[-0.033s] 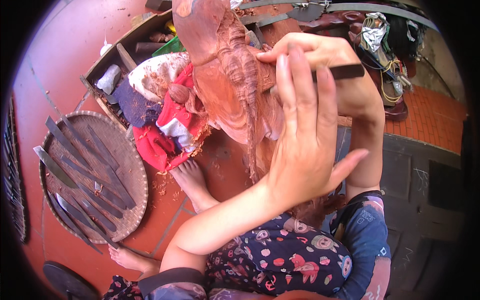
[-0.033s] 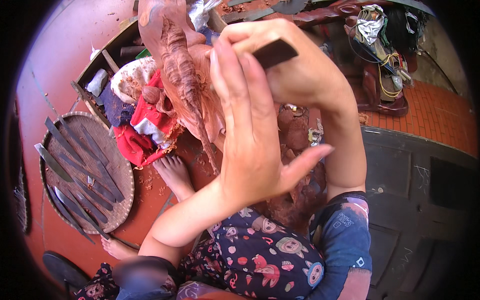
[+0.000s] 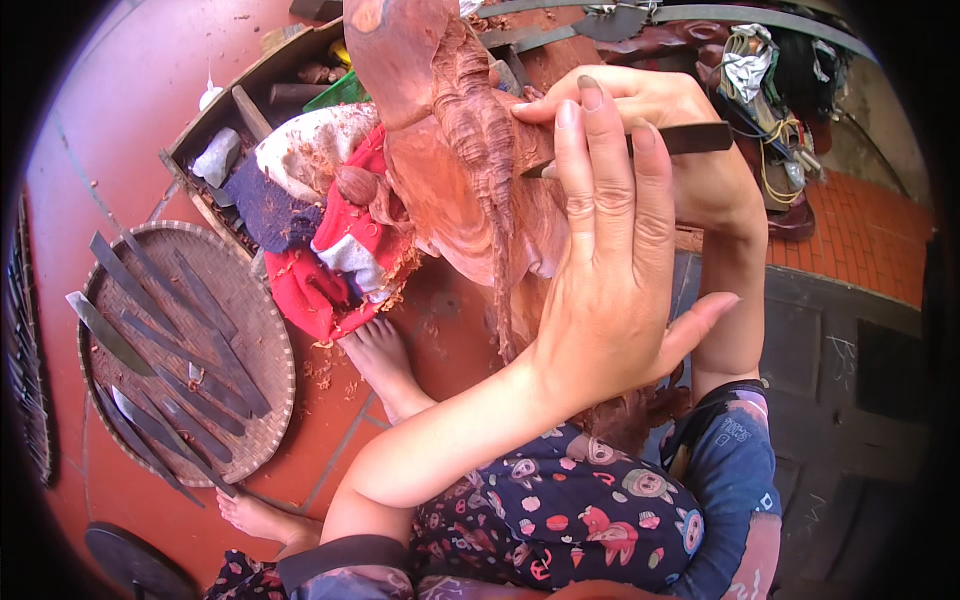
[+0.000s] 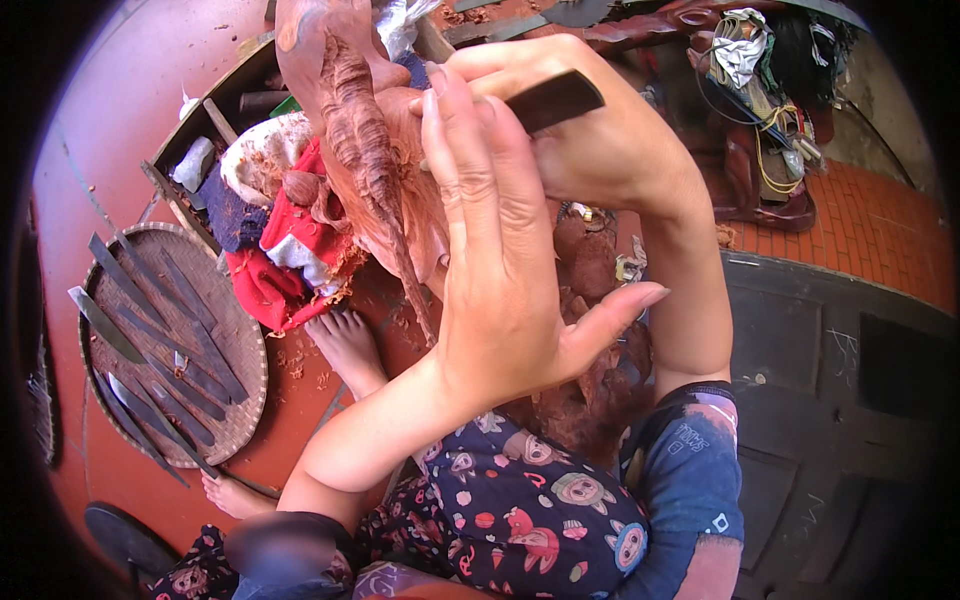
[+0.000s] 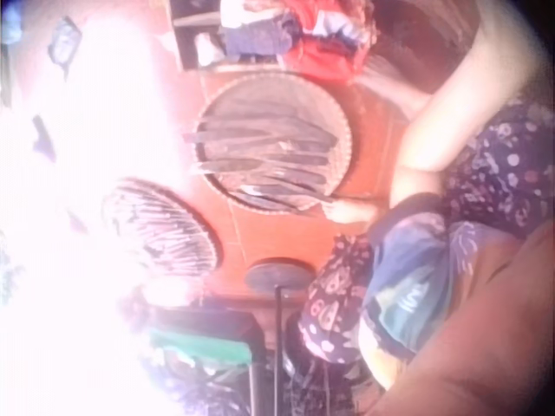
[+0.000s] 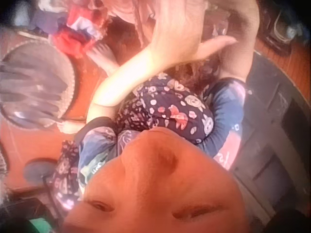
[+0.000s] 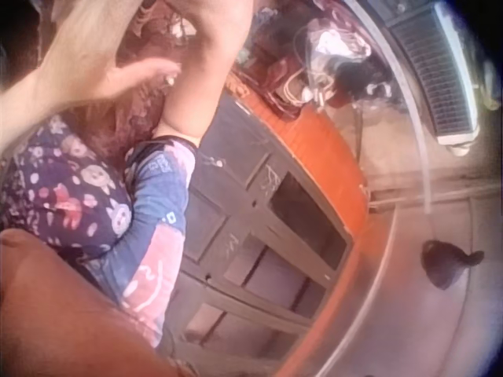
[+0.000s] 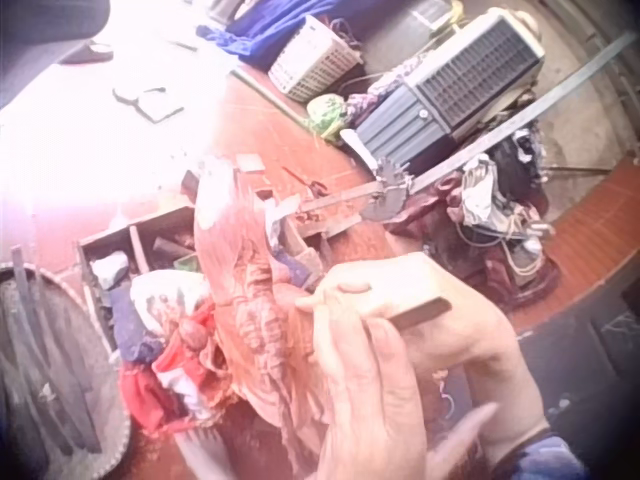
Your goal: The person carves a wooden sculpture using a small knife, focusing on refining the details of the face and hair. They hold the sculpture with one hand and use the knife with the other to shape the wood.
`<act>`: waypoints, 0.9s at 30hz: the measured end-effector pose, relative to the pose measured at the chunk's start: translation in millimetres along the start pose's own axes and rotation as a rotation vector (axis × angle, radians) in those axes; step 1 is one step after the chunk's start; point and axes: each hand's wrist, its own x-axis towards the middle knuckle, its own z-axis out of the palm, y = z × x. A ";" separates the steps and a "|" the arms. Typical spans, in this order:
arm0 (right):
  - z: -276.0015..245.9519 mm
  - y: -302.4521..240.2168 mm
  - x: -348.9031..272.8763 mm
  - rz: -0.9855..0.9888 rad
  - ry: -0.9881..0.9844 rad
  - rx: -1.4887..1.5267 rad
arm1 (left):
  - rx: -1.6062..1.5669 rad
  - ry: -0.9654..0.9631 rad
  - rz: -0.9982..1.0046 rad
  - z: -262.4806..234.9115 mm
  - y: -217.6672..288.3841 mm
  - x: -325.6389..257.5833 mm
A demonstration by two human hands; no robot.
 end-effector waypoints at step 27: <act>12.0 7.9 -14.5 0.005 0.176 -0.031 | 0.023 -0.060 0.095 -8.1 -13.2 5.6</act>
